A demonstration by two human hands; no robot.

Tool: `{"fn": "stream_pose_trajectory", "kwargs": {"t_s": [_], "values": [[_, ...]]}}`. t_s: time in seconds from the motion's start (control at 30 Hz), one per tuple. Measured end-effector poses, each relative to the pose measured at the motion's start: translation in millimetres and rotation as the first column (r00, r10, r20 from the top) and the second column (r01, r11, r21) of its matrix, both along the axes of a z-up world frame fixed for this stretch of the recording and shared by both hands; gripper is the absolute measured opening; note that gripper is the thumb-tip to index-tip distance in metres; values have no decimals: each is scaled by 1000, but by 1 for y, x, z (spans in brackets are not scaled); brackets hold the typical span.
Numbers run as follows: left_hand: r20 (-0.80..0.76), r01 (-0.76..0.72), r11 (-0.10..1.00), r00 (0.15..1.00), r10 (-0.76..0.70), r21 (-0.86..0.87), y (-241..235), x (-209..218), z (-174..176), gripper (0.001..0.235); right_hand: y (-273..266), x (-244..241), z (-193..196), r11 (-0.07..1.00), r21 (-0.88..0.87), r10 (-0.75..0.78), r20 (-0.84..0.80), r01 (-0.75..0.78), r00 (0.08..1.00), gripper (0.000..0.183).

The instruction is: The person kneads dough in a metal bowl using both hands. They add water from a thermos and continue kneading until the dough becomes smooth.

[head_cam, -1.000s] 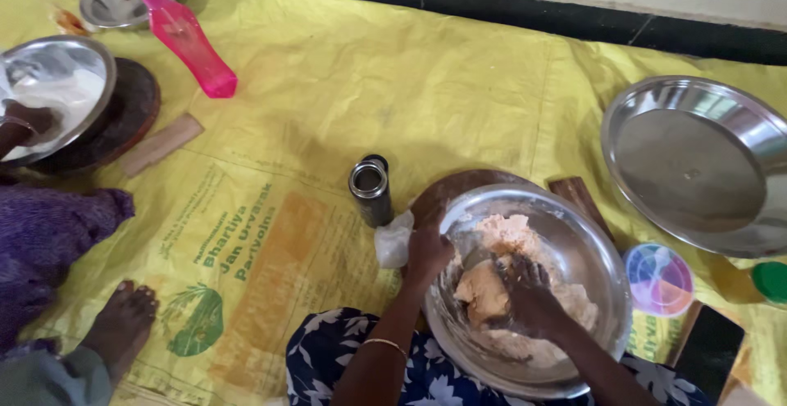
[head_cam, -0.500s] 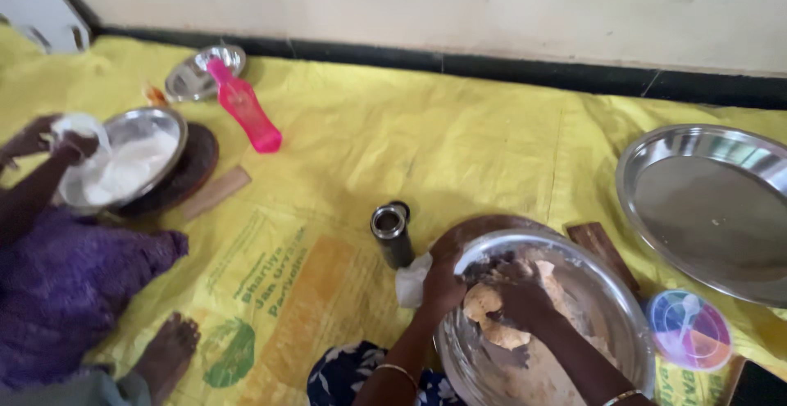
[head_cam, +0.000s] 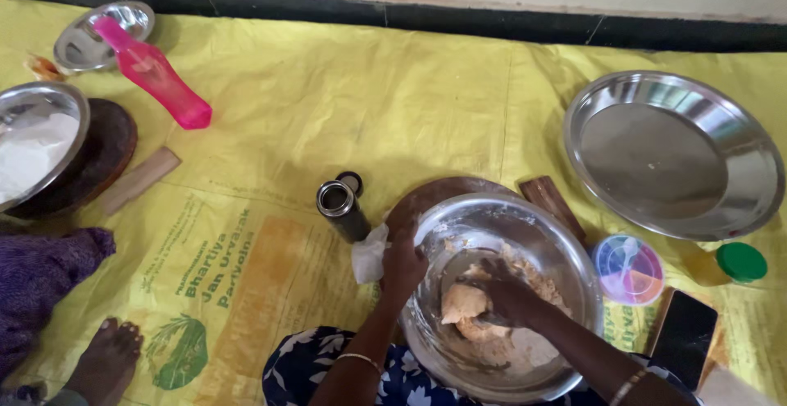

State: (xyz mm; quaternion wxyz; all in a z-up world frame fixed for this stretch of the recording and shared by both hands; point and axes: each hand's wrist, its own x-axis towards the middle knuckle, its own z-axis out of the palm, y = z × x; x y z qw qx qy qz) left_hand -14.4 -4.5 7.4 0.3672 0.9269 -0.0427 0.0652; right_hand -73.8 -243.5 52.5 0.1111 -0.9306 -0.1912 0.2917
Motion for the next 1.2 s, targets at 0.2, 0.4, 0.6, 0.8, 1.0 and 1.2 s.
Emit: {"fn": "stream_pose_trajectory", "kwargs": {"t_s": [0.2,0.4,0.6,0.8,1.0,1.2], "values": [[-47,26,998,998,-29,-61,4,-1,5,66,37,34,-40,989,28,135,272,-148,953,84],[-30,45,984,998,-51,-172,3,-4,19,68,39,56,-67,991,-134,26,184,-1,982,66],[-2,65,984,998,-66,-165,2,-8,37,75,32,40,-70,959,231,-276,617,165,737,77],[-172,22,993,984,-41,-113,-2,-3,30,73,16,7,-51,820,457,-541,422,345,728,75],[-82,28,994,996,-36,-102,-2,4,8,72,-15,-66,-9,941,337,-247,613,34,751,77],[-108,20,997,994,-29,-80,-4,7,0,70,-54,-73,10,921,372,-225,275,112,935,37]]}}
